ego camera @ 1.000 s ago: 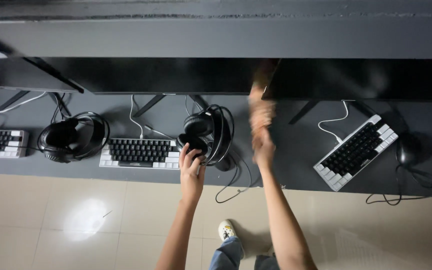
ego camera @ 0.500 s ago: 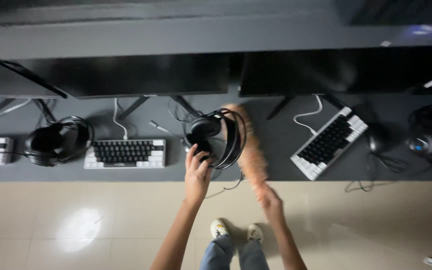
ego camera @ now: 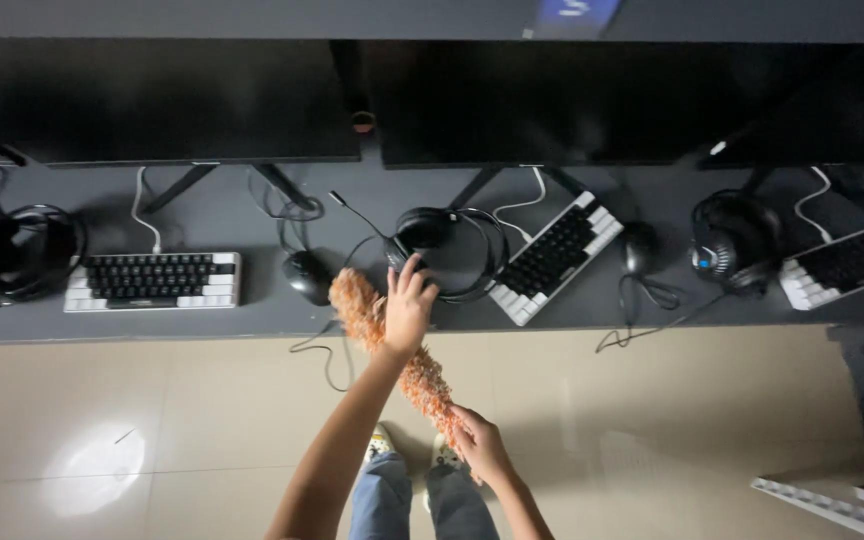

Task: Dusting various computer peripherals including keyboards, mice, and headphones using a handheld duster.

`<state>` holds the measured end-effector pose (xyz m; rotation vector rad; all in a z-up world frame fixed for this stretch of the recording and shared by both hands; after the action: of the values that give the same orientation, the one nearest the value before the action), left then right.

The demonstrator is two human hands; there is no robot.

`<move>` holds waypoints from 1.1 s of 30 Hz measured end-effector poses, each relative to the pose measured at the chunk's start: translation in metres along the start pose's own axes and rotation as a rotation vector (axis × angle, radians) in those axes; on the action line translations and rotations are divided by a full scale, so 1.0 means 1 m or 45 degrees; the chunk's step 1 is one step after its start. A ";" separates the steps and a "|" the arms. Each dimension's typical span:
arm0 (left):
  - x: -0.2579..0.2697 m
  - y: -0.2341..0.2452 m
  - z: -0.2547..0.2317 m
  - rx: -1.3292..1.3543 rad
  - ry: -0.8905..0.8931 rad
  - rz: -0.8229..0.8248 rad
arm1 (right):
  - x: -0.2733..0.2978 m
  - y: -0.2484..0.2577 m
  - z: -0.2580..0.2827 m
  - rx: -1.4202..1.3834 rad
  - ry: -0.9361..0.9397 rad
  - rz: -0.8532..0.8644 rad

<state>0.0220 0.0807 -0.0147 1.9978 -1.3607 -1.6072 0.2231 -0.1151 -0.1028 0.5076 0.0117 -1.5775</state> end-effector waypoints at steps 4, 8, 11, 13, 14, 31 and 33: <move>0.001 -0.019 -0.008 -0.027 0.032 0.101 | -0.010 0.047 0.022 0.101 -0.922 0.419; 0.007 -0.038 -0.016 -0.016 -0.054 0.173 | 0.000 0.072 -0.017 -0.004 -1.081 0.510; -0.001 -0.011 -0.043 0.043 0.007 0.188 | 0.005 0.079 -0.024 0.058 -1.053 0.626; 0.000 0.009 -0.050 0.152 0.115 0.152 | 0.003 0.078 -0.014 0.195 -0.942 0.669; 0.000 0.019 -0.054 0.275 0.217 0.119 | 0.002 0.078 -0.009 0.332 -0.836 0.696; 0.057 0.031 0.161 -0.431 0.881 -0.195 | -0.143 0.131 0.256 0.575 -0.295 0.443; 0.077 0.002 0.190 -0.546 0.845 -0.148 | -0.137 0.094 0.244 0.512 -0.341 0.408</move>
<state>-0.1459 0.0869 -0.1323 2.0732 -0.6072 -0.9986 0.2348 -0.0698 0.1887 0.5726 -0.5737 -1.3206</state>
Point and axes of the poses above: each hand's wrist, its own x-axis away from the middle knuckle, its own y-axis out of the back of the hand, z = x × y, the point moved 1 cm from there along -x, towards the middle knuckle, and after that the axes turned 14 degrees about -z, right-handed, at the moved point
